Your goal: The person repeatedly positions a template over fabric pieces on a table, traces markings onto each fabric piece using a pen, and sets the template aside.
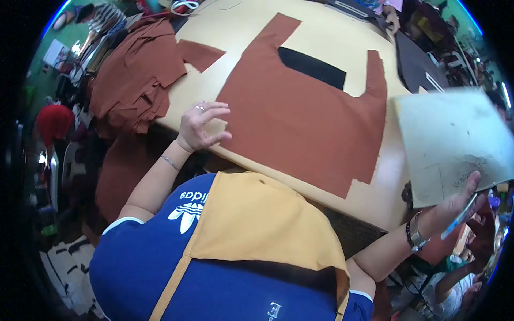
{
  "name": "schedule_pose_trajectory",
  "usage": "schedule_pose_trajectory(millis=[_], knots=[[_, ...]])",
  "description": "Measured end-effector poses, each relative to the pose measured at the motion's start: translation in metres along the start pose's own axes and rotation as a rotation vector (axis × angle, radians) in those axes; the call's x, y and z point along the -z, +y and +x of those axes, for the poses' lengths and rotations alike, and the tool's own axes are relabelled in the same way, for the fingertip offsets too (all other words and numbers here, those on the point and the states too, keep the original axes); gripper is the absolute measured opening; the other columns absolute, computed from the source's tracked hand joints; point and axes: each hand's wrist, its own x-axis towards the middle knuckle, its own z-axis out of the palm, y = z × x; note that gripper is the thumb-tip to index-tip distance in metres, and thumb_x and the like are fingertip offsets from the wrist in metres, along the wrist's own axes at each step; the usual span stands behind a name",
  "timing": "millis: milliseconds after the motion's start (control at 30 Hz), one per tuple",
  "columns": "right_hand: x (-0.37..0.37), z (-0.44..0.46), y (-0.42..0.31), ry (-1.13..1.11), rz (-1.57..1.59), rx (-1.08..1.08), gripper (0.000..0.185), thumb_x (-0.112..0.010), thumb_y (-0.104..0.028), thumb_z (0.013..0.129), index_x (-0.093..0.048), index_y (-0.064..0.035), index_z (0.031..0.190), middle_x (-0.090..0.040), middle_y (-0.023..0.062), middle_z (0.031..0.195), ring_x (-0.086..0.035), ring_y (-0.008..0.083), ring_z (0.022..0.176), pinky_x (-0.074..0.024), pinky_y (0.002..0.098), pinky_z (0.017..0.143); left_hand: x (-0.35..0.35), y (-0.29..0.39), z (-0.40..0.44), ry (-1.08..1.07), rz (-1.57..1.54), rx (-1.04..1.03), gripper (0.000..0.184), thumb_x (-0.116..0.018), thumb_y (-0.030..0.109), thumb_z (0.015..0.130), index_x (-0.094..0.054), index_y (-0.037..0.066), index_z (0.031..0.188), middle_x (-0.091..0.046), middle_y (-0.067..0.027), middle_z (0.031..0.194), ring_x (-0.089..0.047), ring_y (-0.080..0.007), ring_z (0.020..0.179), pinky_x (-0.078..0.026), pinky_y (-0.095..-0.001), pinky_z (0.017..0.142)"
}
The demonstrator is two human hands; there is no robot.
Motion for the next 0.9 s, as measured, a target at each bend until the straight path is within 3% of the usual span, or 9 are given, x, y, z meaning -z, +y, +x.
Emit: schedule_pose_trajectory(millis=[167,267,300,400,433,533,700,800,900], knots=[[0.010,-0.021,-0.049,0.016,0.377,-0.108,0.051,-0.065,-0.020,0.091,-0.049,0.0003,0.134,-0.056,0.0132,0.128,-0.053,0.0220,0.115,-0.0390,0.0370,0.100,-0.019,0.017,0.072,0.128,-0.610,0.081,0.063,-0.068,0.046,0.087,-0.052,0.006,0.132,-0.057,-0.0102,0.131,-0.053,-0.0225,0.122,-0.044,-0.0371,0.099],[0.085,0.001,0.031,-0.299,0.465,-0.119,0.049,-0.062,-0.018,0.093,-0.046,-0.0006,0.137,-0.058,0.0161,0.126,-0.057,0.0232,0.113,-0.0427,0.0360,0.099,-0.033,0.035,0.105,0.052,-1.150,0.241,0.070,-0.064,0.046,0.089,-0.038,0.011,0.145,-0.043,-0.0092,0.145,-0.047,-0.0203,0.128,-0.042,-0.0348,0.101],[0.094,-0.004,0.062,-0.231,-0.078,0.225,0.049,-0.062,-0.017,0.094,-0.046,-0.0007,0.136,-0.058,0.0164,0.125,-0.058,0.0233,0.112,-0.0435,0.0359,0.098,-0.033,0.035,0.110,-0.059,-1.286,0.275,0.074,-0.059,0.049,0.092,-0.031,0.010,0.148,-0.038,-0.0082,0.148,-0.044,-0.0199,0.130,-0.039,-0.0363,0.104],[0.027,-0.027,0.005,-0.444,0.834,-0.325,0.041,-0.057,-0.014,0.095,-0.049,0.0003,0.133,-0.058,0.0142,0.127,-0.058,0.0201,0.111,-0.0444,0.0336,0.097,-0.023,0.046,0.124,-0.273,-1.602,0.325,0.077,-0.050,0.054,0.094,-0.025,0.007,0.150,-0.038,-0.0068,0.148,-0.042,-0.0194,0.130,-0.032,-0.0386,0.108],[0.022,-0.031,0.009,-0.401,0.748,-0.372,0.041,-0.056,-0.014,0.096,-0.049,0.0004,0.133,-0.058,0.0133,0.127,-0.058,0.0195,0.112,-0.0441,0.0328,0.097,-0.031,0.038,0.121,-0.237,-1.696,0.310,0.071,-0.057,0.044,0.094,-0.029,0.006,0.148,-0.043,-0.0074,0.144,-0.043,-0.0191,0.129,-0.033,-0.0379,0.108],[-0.009,-0.048,0.012,-0.311,0.591,-0.473,0.041,-0.055,-0.015,0.096,-0.049,0.0007,0.133,-0.057,0.0110,0.128,-0.057,0.0179,0.112,-0.0431,0.0312,0.097,-0.036,0.018,0.104,-0.076,-1.600,0.588,0.062,-0.063,0.033,0.092,-0.037,0.007,0.143,-0.046,-0.0074,0.140,-0.043,-0.0190,0.129,-0.034,-0.0385,0.108],[0.027,-0.049,0.053,-0.389,0.433,-0.486,0.044,-0.054,-0.016,0.097,-0.046,-0.0011,0.137,-0.054,0.0103,0.133,-0.052,0.0182,0.117,-0.0389,0.0331,0.102,-0.027,-0.001,0.091,-0.028,-1.405,0.566,0.043,-0.057,0.025,0.097,-0.047,0.005,0.134,-0.058,-0.0070,0.127,-0.053,-0.0151,0.119,-0.042,-0.0322,0.102],[0.107,-0.028,0.078,-0.197,0.543,-0.508,0.044,-0.048,-0.021,0.100,-0.045,-0.0006,0.139,-0.051,0.0122,0.137,-0.050,0.0228,0.122,-0.0370,0.0367,0.106,-0.032,-0.003,0.107,-0.242,-1.337,0.373,0.045,-0.043,0.033,0.102,-0.048,0.002,0.134,-0.055,-0.0063,0.131,-0.051,-0.0139,0.120,-0.038,-0.0312,0.104],[0.174,-0.005,0.060,-0.202,0.820,-0.500,0.044,-0.043,-0.025,0.102,-0.045,0.0006,0.138,-0.051,0.0132,0.139,-0.050,0.0251,0.124,-0.0365,0.0381,0.106,-0.045,0.009,0.124,-0.273,-0.508,0.037,0.053,-0.042,0.045,0.100,-0.049,0.006,0.136,-0.049,-0.0140,0.140,-0.038,-0.0243,0.137,-0.028,-0.0392,0.113]])
